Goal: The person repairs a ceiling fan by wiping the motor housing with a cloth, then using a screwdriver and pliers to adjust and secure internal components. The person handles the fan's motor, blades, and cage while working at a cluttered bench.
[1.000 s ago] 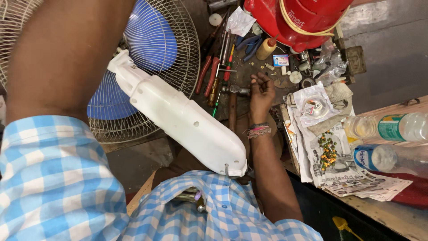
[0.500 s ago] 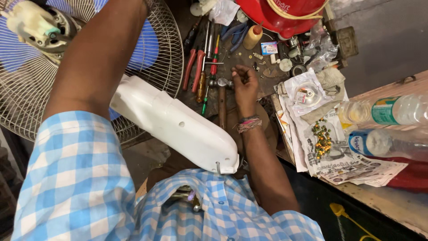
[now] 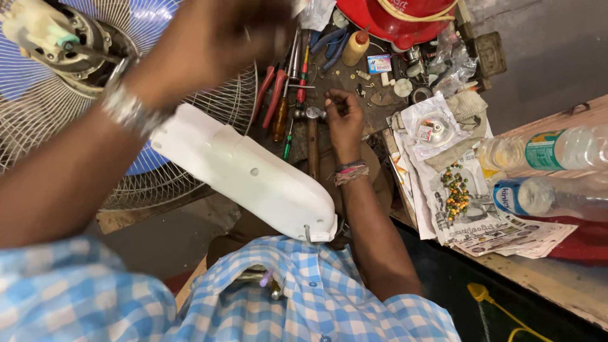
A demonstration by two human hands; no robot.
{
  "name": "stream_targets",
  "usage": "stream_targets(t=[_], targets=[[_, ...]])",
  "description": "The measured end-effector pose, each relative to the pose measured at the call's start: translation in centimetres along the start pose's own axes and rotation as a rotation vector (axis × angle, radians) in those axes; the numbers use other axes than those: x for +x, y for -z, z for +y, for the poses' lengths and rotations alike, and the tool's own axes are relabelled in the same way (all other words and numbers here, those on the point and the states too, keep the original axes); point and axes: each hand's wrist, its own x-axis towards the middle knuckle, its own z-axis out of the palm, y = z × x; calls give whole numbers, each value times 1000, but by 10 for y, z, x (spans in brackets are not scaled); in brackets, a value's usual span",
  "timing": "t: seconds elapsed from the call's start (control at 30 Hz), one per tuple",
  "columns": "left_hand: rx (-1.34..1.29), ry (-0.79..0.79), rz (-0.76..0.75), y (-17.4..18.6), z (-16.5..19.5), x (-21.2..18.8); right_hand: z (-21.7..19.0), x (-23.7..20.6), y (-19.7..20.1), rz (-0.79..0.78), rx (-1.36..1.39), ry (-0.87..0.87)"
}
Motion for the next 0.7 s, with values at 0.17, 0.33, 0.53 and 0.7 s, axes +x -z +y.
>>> stream_targets(t=[0.17, 0.33, 0.53, 0.7], targets=[[-228, 96, -583, 14, 39, -111, -27, -39, 3, -23, -680, 204], [-71, 476, -870, 8, 52, -168, -34, -72, -5, -316, -930, 67], [-231, 312, -634, -3, 48, -191, -19, -68, -2, -439, -806, 81], [-167, 416, -701, -15, 47, -189, -61, -43, 47, -359, -98, -98]])
